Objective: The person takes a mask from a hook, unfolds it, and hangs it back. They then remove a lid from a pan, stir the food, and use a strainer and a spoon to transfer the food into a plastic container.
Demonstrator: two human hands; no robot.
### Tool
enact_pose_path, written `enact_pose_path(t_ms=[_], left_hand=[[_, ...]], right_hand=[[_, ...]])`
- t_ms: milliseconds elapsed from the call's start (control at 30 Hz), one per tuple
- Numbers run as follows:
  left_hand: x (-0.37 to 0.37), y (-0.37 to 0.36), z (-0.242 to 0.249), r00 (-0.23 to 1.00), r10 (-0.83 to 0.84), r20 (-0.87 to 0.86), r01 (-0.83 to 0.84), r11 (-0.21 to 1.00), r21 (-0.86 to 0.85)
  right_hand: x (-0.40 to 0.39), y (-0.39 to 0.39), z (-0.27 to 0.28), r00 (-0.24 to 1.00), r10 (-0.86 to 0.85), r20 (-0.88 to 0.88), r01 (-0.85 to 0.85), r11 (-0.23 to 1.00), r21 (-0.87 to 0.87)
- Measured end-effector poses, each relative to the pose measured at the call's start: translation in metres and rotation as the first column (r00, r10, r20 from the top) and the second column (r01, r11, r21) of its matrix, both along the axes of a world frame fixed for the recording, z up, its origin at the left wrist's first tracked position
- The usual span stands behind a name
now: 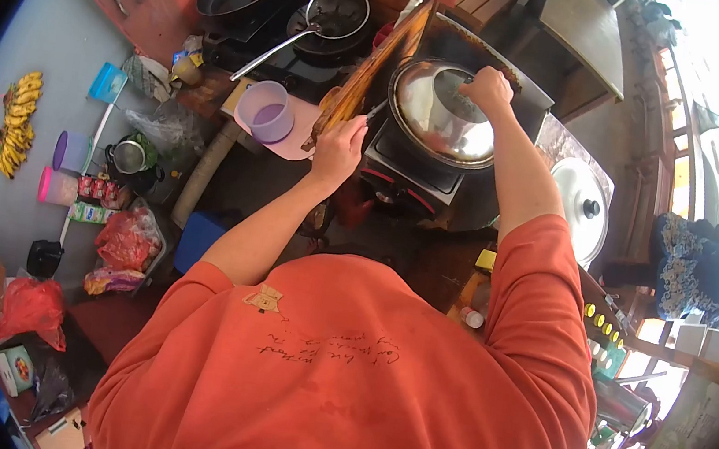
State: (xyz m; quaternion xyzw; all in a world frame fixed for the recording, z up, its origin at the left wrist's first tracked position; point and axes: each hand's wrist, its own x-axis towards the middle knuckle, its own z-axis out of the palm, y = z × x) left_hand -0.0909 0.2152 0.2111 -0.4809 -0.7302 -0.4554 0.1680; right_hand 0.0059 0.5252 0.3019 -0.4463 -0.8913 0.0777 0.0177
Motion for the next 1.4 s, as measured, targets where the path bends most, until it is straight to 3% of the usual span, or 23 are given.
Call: enact_pose_path(t_ms=[67,167,233,333,433,500,533,600,733,800,1133,1200,1400], left_hand=[[0.004,0.002,0.007,0.997,0.012,0.073,-0.008,0.999,-0.052],[0.004,0.011,0.025,0.947,0.042,0.319,-0.034,0.999,-0.029],[-0.003,0.014,0.028,0.933,0.063,0.354,-0.041,0.997,-0.070],[-0.020,0.021,0.012,0.913,0.063,0.403,-0.036,0.997,-0.074],[-0.026,0.025,-0.004,0.830,0.028,0.557,0.018,0.997,-0.078],[-0.022,0.024,-0.015,0.617,-0.050,0.785,0.089,0.996,-0.007],[-0.021,0.022,-0.022,0.616,-0.049,0.787,0.087,0.996,-0.006],[-0.012,0.008,-0.011,0.401,-0.100,0.911,0.145,0.988,0.044],[-0.008,0.001,-0.022,0.406,-0.178,0.896,0.146,0.981,0.129],[-0.005,-0.005,-0.024,0.504,-0.241,0.829,0.163,0.970,0.182],[0.001,-0.023,-0.026,0.627,-0.274,0.730,0.160,0.962,0.223],[0.000,-0.025,-0.028,0.707,-0.269,0.654,0.207,0.963,0.172],[0.000,-0.026,-0.028,0.691,-0.276,0.668,0.240,0.959,0.148]], right_hand=[[-0.002,0.001,-0.007,1.000,-0.017,0.003,0.017,1.000,-0.026],[-0.003,0.002,-0.016,1.000,-0.008,0.017,0.008,1.000,0.010],[-0.002,0.002,-0.017,1.000,-0.007,0.025,0.008,1.000,-0.009],[-0.002,0.004,-0.022,1.000,0.004,0.004,-0.004,1.000,-0.005],[-0.002,0.001,-0.016,1.000,0.009,0.025,-0.008,0.999,-0.038],[-0.003,0.001,-0.017,0.999,0.004,0.046,-0.001,0.999,-0.049],[-0.003,0.001,-0.017,0.998,-0.004,0.065,0.008,0.998,-0.060],[-0.003,0.001,-0.019,0.998,-0.004,0.060,0.007,0.999,-0.046],[-0.004,0.007,-0.026,0.999,-0.014,0.042,0.013,0.999,0.031],[-0.003,0.008,-0.026,0.999,-0.005,0.038,0.004,0.999,0.042],[-0.001,0.002,-0.016,1.000,0.004,0.028,-0.005,0.999,0.054],[-0.001,-0.001,-0.010,0.999,0.010,0.034,-0.012,0.999,0.044],[-0.001,-0.004,-0.010,0.999,0.019,0.035,-0.021,0.999,0.051]])
